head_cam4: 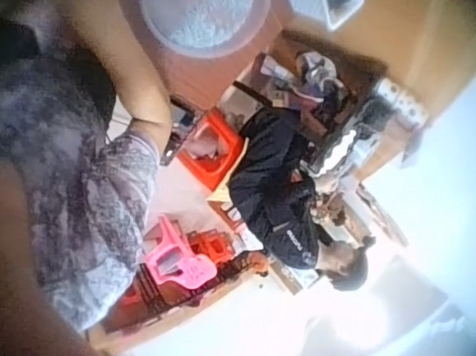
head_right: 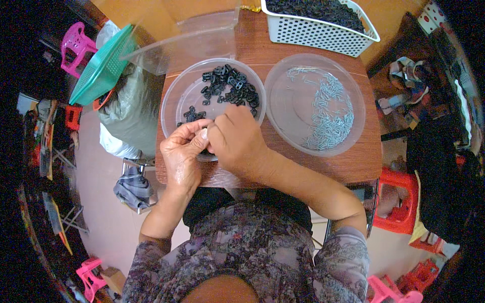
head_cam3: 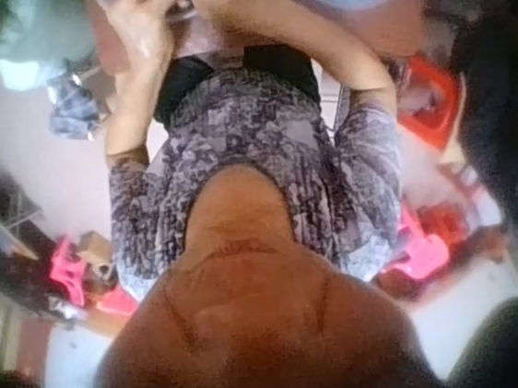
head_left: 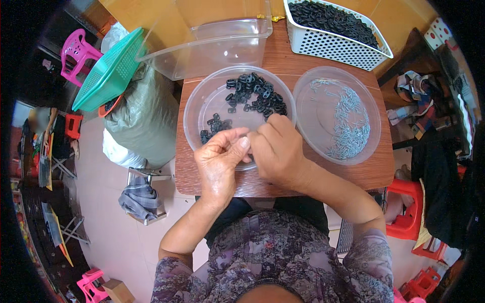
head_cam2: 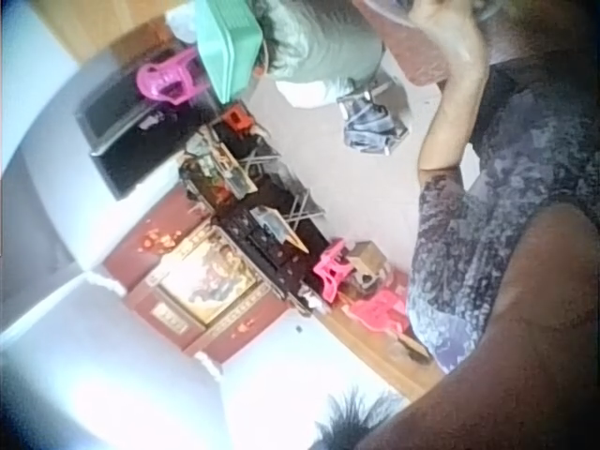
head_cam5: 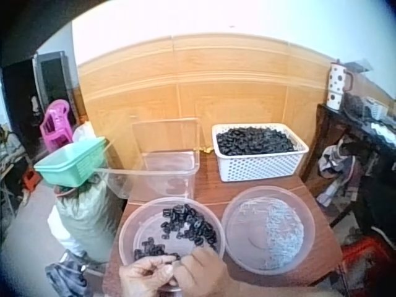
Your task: Manually linking and assembling black plastic components for manufacturing.
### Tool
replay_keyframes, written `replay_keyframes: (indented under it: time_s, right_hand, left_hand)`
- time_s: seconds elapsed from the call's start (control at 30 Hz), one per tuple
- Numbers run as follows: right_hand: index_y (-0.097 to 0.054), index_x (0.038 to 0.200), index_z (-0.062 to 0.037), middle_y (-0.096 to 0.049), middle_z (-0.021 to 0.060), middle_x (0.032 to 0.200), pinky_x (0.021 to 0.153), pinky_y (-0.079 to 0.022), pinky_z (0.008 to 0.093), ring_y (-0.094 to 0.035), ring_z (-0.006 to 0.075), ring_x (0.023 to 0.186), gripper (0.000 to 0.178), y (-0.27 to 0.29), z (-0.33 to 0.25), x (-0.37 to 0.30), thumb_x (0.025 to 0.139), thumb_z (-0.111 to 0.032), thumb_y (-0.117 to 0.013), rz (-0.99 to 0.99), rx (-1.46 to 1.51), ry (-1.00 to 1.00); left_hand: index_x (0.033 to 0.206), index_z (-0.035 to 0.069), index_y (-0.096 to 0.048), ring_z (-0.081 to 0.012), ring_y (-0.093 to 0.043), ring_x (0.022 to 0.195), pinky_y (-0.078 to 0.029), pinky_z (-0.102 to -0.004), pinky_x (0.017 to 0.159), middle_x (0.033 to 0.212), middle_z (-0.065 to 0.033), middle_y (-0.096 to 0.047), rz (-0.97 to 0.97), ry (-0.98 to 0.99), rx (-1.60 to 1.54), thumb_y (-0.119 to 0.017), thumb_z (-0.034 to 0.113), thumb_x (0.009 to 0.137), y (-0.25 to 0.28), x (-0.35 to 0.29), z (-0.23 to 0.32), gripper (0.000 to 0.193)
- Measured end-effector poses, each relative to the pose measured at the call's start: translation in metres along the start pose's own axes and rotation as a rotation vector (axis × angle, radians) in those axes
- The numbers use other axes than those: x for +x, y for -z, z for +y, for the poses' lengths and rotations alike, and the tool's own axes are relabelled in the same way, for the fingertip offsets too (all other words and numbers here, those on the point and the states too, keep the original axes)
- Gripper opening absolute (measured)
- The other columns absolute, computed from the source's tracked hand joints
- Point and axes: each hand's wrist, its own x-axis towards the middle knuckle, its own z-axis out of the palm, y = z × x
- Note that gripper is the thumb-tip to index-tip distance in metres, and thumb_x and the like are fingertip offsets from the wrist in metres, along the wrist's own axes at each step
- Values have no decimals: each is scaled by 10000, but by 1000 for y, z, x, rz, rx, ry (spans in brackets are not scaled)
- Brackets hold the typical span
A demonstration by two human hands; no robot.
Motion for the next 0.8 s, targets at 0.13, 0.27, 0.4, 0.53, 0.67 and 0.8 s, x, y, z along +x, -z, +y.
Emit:
replay_keyframes:
  time_s: [0.13, 0.27, 0.4, 0.53, 0.67, 0.8]
  right_hand:
    - [-458, 667, -41, -394, 90, 646, 529, -331, 365, -418, 247, 622, 137, -4, -9, -3, 587, -132, -521, 51, -61, 1]
    - [-500, 730, 13, -401, 104, 683, 561, -327, 374, -408, 248, 656, 192, -7, -16, -8, 618, -143, -502, 33, -146, 11]
    - [-556, 903, 73, -487, 105, 753, 559, -364, 346, -454, 243, 651, 334, -1, -22, -10, 612, -92, -554, -9, -104, -66]
    - [-571, 913, 44, -509, 110, 769, 584, -386, 361, -476, 253, 666, 305, 7, -23, -12, 631, -70, -543, -17, -23, -62]
    - [-592, 901, -8, -551, 104, 764, 636, -417, 378, -515, 278, 724, 231, 33, 11, -17, 675, -15, -546, -48, -74, -189]
    - [-629, 857, -32, -590, 111, 783, 702, -432, 376, -534, 290, 769, 165, 68, 73, -26, 696, -19, -593, -154, -267, -383]
  left_hand:
    - [1018, -61, -598, -80, -538, 680, -446, -191, 653, 811, -45, -612, 96, -52, -122, -594, -7, 812, -7, -3, -7, 213]
    - [1033, -59, -594, -90, -545, 804, -449, -207, 745, 923, -53, -608, 138, -29, -192, -572, 1, 835, -10, -4, -12, 209]
    - [1036, -60, -582, -84, -536, 807, -442, -201, 746, 938, -53, -601, 109, -55, -170, -539, 26, 864, -9, -3, -14, 196]
    - [1002, -56, -569, -80, -532, 723, -450, -198, 676, 849, -52, -599, 85, -100, -129, -521, 61, 883, -6, 2, -21, 175]
    - [1021, -52, -547, -104, -554, 654, -471, -221, 602, 811, -88, -606, -11, -101, -57, -532, 69, 875, 0, 2, -11, 190]
    - [984, -44, -548, -139, -562, 554, -465, -244, 488, 755, -124, -616, 10, -51, -63, -558, 78, 854, 4, 5, -10, 178]
